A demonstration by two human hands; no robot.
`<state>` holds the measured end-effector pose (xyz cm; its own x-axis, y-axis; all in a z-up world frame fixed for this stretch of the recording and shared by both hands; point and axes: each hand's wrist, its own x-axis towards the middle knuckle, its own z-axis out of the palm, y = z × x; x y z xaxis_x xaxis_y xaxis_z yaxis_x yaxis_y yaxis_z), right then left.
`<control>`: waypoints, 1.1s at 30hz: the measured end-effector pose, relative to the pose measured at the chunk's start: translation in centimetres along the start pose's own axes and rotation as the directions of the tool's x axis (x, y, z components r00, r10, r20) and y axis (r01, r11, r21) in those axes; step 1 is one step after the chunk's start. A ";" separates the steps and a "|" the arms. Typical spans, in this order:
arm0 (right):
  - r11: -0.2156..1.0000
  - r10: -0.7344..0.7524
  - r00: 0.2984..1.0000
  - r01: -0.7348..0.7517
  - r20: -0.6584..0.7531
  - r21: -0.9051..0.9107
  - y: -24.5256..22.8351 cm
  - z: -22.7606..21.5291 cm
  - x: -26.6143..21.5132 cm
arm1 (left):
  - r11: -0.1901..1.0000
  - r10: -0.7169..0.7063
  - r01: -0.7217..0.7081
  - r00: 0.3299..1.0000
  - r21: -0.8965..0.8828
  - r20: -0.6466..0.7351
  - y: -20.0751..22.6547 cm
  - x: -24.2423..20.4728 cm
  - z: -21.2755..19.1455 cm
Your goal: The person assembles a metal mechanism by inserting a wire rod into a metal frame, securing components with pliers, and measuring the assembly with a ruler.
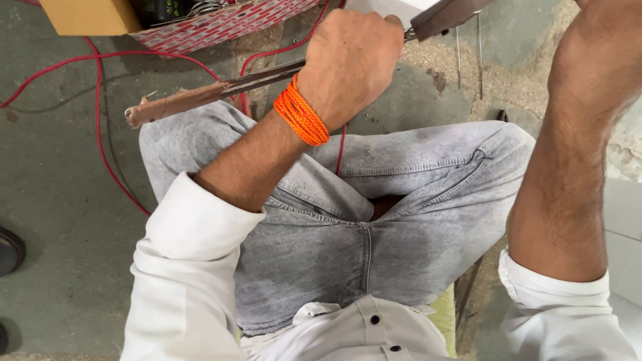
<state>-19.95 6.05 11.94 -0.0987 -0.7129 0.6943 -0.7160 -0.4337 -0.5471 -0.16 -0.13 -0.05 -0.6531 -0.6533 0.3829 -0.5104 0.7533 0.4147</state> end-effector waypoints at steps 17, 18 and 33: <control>0.992 -0.107 0.987 0.113 0.117 -0.047 -2.0 1.0 0.4 | 0.999 -0.021 0.018 0.997 0.038 0.079 0.0 0.1 0.2; 0.995 -0.087 0.989 0.093 0.121 -0.046 -2.1 1.0 0.4 | 0.999 -0.028 0.024 0.994 0.041 0.102 0.0 0.1 0.1; 0.984 -0.108 0.972 0.134 0.207 -0.121 -1.5 0.3 0.0 | 0.999 -0.024 0.020 0.995 0.045 0.096 0.1 0.0 0.2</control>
<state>-18.67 6.53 12.63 0.1242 -0.7607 0.6371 -0.8008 -0.4559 -0.3883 -0.38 -0.03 -0.16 -0.6915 -0.6609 0.2915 -0.5477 0.7429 0.3850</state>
